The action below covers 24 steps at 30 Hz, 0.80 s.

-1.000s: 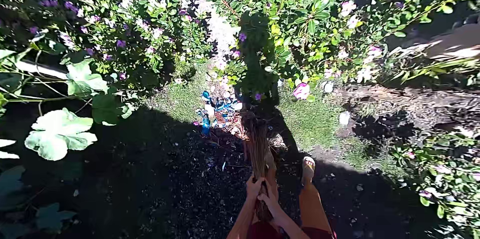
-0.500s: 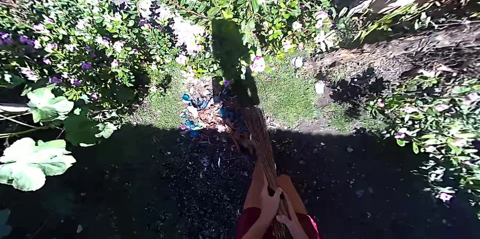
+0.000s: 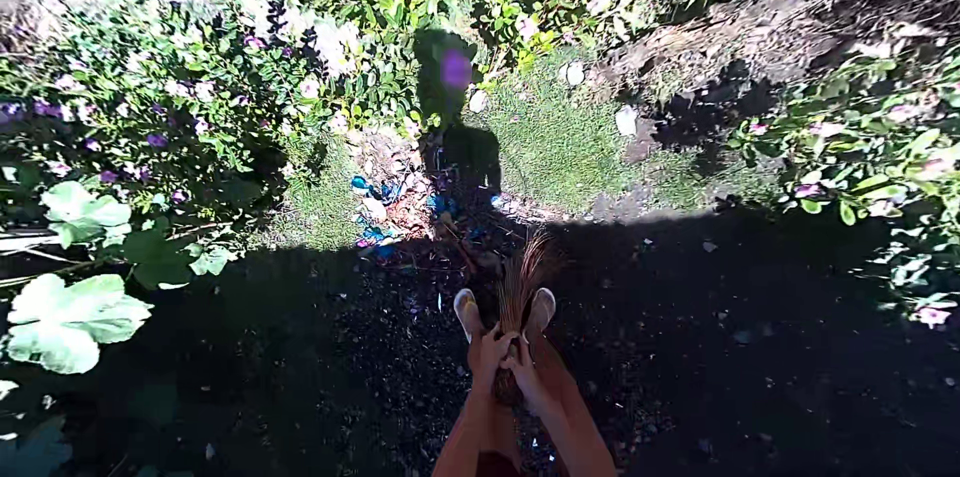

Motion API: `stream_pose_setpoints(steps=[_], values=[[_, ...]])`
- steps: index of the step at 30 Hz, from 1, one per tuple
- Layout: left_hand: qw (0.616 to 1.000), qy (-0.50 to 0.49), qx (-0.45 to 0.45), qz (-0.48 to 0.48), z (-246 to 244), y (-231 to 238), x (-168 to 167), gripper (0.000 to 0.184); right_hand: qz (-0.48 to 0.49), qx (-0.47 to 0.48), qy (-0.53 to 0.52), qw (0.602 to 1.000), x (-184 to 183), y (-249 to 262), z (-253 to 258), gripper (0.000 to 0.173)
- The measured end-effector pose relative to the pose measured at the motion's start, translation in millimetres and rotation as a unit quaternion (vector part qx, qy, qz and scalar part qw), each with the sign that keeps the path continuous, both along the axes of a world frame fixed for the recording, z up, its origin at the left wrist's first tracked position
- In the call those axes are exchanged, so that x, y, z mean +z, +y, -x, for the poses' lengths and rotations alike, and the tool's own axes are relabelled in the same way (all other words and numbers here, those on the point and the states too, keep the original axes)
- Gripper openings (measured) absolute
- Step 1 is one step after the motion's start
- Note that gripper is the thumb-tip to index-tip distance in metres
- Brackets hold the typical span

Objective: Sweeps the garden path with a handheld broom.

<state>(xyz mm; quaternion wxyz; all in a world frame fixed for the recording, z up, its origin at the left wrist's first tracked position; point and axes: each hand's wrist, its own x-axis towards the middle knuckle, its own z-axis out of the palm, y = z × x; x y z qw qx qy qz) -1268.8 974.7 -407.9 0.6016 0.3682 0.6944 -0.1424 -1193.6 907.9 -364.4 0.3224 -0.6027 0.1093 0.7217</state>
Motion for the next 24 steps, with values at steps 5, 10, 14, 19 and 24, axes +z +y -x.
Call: stream_pose_setpoints(steps=[5, 10, 14, 19, 24], values=[[0.992, 0.062, 0.087, -0.072, 5, 22, 21, 0.058, -0.068, 0.046, 0.063, 0.995, 8, 23, 1, 0.092], [0.994, 0.084, 0.029, -0.059, -37, 8, 88, 0.068, -0.078, 0.028, 0.026, 0.996, 28, -21, -23, 0.092], [0.998, -0.057, 0.027, -0.016, -34, -14, 74, 0.067, -0.027, -0.049, -0.105, 0.993, 53, -43, -4, 0.093], [0.995, -0.087, -0.029, 0.039, 9, 53, -7, 0.062, 0.008, 0.007, -0.171, 0.985, -9, 26, 41, 0.085], [0.994, 0.002, 0.066, -0.081, 103, 121, -13, 0.059, -0.094, 0.003, -0.020, 0.995, -33, 109, 116, 0.095]])
